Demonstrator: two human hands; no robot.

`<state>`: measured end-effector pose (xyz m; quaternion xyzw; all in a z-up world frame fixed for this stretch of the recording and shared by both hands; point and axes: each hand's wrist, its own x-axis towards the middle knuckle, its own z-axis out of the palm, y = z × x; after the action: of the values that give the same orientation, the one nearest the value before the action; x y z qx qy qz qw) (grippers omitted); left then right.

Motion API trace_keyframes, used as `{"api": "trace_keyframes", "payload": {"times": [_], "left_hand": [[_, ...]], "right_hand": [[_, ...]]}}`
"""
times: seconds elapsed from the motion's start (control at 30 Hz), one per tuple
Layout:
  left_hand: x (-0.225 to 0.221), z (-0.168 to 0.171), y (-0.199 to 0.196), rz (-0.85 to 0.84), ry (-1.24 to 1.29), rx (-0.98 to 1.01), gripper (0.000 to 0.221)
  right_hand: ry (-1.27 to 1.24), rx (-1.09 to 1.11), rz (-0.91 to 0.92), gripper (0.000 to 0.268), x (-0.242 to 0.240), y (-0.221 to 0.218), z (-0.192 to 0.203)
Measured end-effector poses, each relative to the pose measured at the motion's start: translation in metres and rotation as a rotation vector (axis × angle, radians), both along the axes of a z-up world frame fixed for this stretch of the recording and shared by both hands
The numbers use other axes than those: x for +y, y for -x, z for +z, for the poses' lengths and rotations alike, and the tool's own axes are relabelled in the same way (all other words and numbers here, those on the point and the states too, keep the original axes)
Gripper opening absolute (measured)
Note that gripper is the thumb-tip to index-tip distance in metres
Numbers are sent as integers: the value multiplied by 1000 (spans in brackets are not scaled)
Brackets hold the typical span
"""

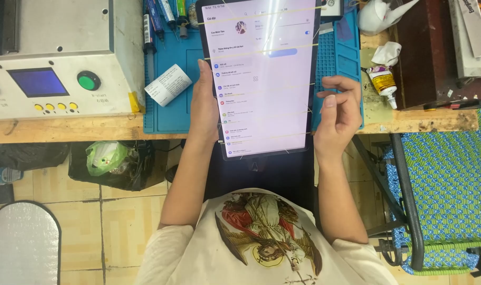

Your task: Testing the touch screen and system settings of a tablet on a repair bench

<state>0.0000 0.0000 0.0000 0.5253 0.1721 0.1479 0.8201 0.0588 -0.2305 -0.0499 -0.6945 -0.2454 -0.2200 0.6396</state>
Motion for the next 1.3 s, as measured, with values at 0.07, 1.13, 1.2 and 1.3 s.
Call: {"api": "trace_keyframes", "payload": {"times": [0.07, 1.13, 1.2, 1.3], "left_hand": [[0, -1, -1, 0, 2, -1, 74], [2, -1, -2, -17, 42, 204, 89], [2, -1, -1, -25, 29, 187, 86], [1, 0, -2, -3, 61, 217, 89]], "right_hand": [[-1, 1, 0, 39, 0, 0, 0], [540, 543, -29, 60, -15, 43, 26], [525, 506, -23, 56, -15, 44, 24], [542, 494, -35, 57, -11, 45, 25]]}}
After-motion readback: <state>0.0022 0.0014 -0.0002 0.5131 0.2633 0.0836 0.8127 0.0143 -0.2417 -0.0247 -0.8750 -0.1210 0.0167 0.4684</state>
